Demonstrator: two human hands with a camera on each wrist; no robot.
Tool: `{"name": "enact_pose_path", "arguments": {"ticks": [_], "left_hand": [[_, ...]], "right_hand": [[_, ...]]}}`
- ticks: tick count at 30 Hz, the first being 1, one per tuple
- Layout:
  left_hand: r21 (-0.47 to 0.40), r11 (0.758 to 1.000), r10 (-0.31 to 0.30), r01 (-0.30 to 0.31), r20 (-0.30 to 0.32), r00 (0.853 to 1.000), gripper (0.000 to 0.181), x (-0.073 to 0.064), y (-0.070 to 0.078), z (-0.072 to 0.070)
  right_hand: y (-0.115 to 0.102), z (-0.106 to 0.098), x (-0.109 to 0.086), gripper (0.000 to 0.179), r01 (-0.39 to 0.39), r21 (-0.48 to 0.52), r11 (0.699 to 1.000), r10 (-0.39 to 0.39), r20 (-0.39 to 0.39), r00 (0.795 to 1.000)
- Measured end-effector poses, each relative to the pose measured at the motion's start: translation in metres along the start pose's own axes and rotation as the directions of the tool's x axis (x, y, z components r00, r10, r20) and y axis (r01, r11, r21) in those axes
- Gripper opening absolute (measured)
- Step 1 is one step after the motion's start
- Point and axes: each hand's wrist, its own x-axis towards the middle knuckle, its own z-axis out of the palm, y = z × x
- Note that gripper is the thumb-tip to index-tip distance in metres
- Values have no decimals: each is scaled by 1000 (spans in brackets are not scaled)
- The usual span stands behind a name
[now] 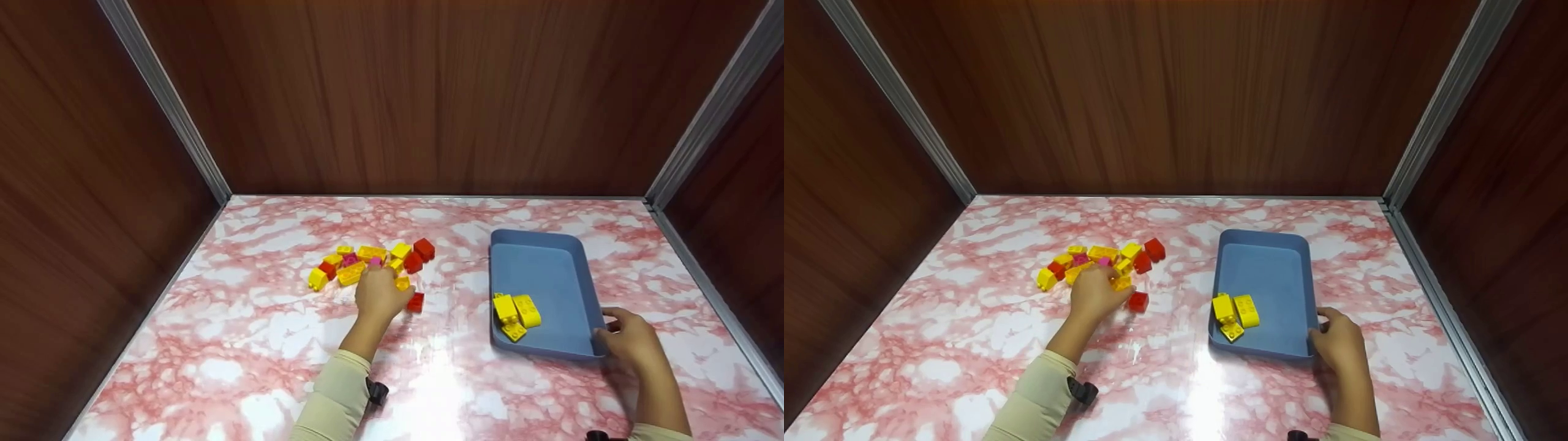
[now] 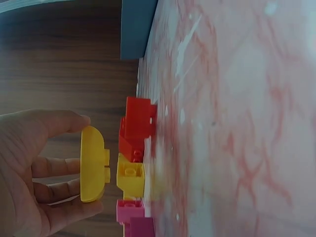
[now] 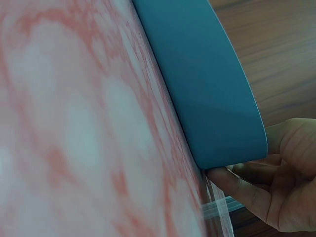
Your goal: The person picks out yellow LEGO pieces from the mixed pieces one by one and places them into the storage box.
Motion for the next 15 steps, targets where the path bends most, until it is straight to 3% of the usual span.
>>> {"name": "enact_pose_path", "arguments": {"ticks": [15], "left_hand": [[-11, 984, 180, -180, 31, 983, 33, -6, 27, 5]], "right_hand": [[-1, 0, -2, 49, -3, 10, 1000, 3, 13, 1000]]}}
